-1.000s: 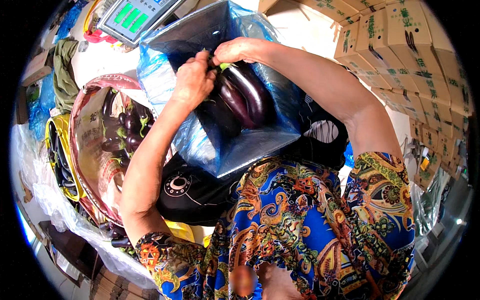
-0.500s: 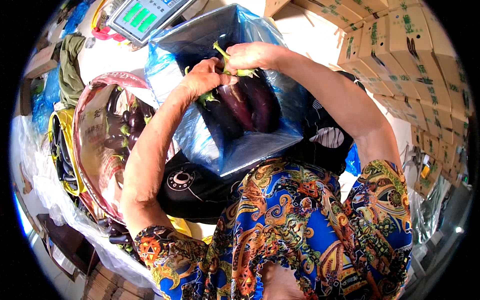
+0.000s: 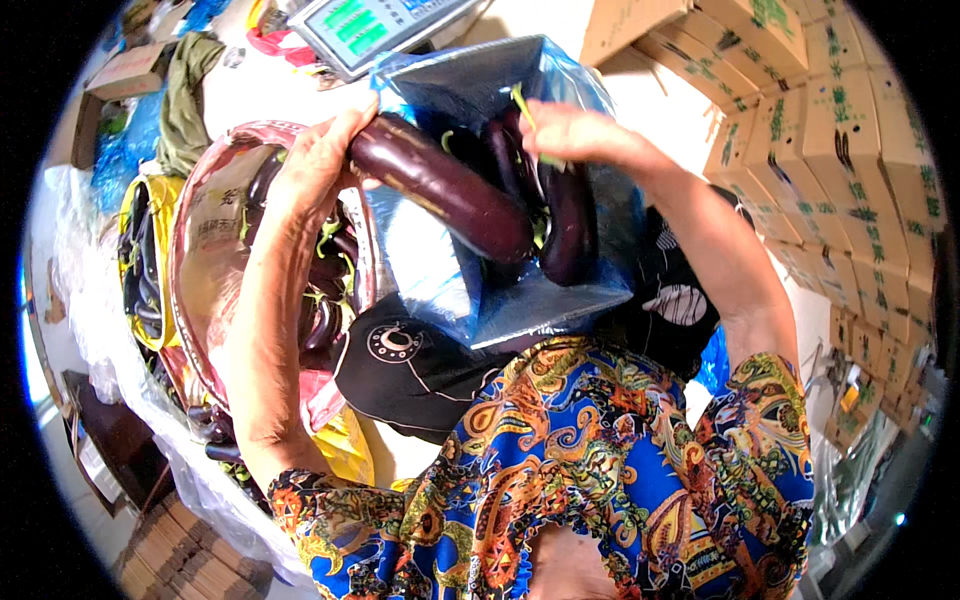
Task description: The person assembles a cardboard box using a tape dispenser, lines it with a blue plastic bag, and then transfers eggplants by hand from a large sack into the box.
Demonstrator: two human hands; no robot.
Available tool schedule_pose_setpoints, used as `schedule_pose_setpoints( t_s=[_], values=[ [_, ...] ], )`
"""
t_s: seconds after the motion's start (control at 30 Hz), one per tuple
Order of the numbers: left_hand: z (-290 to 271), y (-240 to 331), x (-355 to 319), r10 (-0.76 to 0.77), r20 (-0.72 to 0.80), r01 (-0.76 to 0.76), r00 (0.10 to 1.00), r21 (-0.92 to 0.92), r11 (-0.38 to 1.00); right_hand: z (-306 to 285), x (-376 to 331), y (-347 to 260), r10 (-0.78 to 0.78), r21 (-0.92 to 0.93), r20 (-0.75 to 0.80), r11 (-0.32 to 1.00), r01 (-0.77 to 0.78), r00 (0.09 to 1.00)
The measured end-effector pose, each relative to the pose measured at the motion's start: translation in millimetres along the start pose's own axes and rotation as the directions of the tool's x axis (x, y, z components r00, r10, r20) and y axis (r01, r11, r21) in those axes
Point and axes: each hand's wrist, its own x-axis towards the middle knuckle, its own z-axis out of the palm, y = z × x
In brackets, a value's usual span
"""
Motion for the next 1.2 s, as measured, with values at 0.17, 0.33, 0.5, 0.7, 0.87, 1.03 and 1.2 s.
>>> schedule_pose_setpoints(
  t_s=[0.17, 0.33, 0.5, 0.7, 0.87, 1.03, 1.2],
  values=[
    [-20, -15, -27, -0.132, -0.195, 0.067, 0.972, -0.31, 0.949, 52, 8, -16, 0.109, -0.273, -0.02, 0.956, -0.111, 0.994],
    [-33, -37, -42, -0.164, -0.238, 0.059, 0.957, -0.393, 0.918, 37, -2, -44, -0.163, -0.48, -0.413, 0.875, -0.063, 0.896],
    [-33, -42, -45, -0.159, -0.253, 0.049, 0.954, -0.392, 0.919, 29, -20, -92, -0.266, 0.36, 0.175, 0.914, 0.189, 0.948],
    [-39, -13, -82, 0.089, -0.398, -0.019, 0.913, 0.178, 0.984, 22, -24, -77, -0.281, 0.851, 0.261, 0.518, -0.083, 0.924],
    [-53, -33, -87, 0.305, -0.032, -0.284, 0.952, 0.286, 0.915, 23, -15, -74, -0.363, 0.846, 0.34, 0.521, -0.113, 0.868],
    [-49, -35, -95, 0.106, 0.033, -0.102, 0.994, -0.088, 0.991, 17, -19, -78, -0.326, 0.807, 0.228, 0.59, 0.009, 0.918],
    [-89, -37, -85, 0.247, -0.289, -0.324, 0.925, -0.259, 0.91, 0, -14, -35, -0.051, 0.014, -0.175, 0.998, 0.054, 0.983]
  ],
)
